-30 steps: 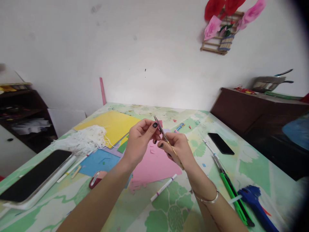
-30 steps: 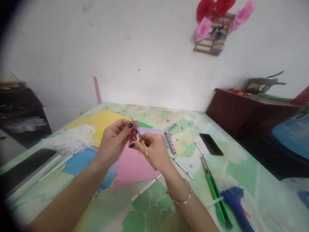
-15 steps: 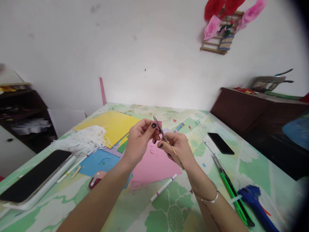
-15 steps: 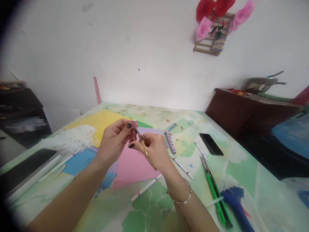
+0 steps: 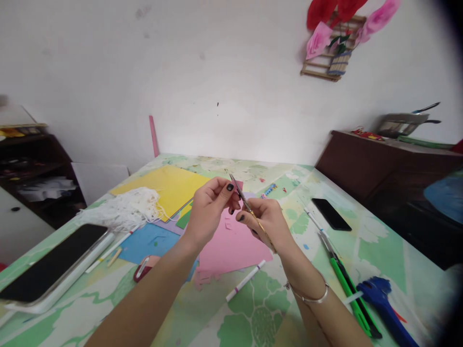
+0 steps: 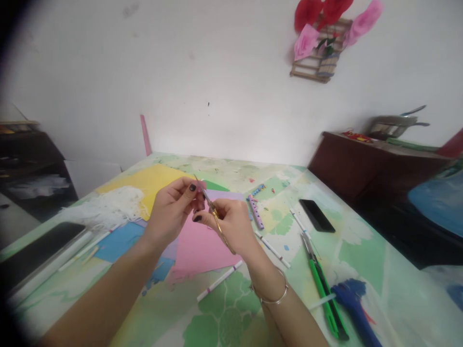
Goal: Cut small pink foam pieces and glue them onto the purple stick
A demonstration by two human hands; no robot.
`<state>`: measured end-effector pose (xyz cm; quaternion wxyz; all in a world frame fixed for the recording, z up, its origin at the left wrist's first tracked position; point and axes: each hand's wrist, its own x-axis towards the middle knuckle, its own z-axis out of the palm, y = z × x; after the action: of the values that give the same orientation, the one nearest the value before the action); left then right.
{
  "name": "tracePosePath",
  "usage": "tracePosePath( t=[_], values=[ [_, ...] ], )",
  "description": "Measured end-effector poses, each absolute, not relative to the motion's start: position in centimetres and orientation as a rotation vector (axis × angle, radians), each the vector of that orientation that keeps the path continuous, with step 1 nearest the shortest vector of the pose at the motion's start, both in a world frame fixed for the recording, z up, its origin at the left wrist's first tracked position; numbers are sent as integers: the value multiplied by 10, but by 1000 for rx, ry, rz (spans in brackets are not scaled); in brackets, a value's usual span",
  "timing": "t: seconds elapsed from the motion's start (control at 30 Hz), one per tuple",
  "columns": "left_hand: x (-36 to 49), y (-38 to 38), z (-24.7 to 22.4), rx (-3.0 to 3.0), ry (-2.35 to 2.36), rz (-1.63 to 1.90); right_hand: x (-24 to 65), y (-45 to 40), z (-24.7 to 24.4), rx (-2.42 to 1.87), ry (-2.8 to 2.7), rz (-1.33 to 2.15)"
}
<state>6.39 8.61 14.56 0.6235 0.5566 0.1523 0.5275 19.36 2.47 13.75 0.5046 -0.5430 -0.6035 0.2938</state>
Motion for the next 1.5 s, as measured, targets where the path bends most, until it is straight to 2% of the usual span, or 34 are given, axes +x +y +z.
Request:
tracePosePath(
  t=[1.5],
  values=[
    [63,90,146,1309,380,1250,198,24,139,-1361,-1520,710]
  ],
)
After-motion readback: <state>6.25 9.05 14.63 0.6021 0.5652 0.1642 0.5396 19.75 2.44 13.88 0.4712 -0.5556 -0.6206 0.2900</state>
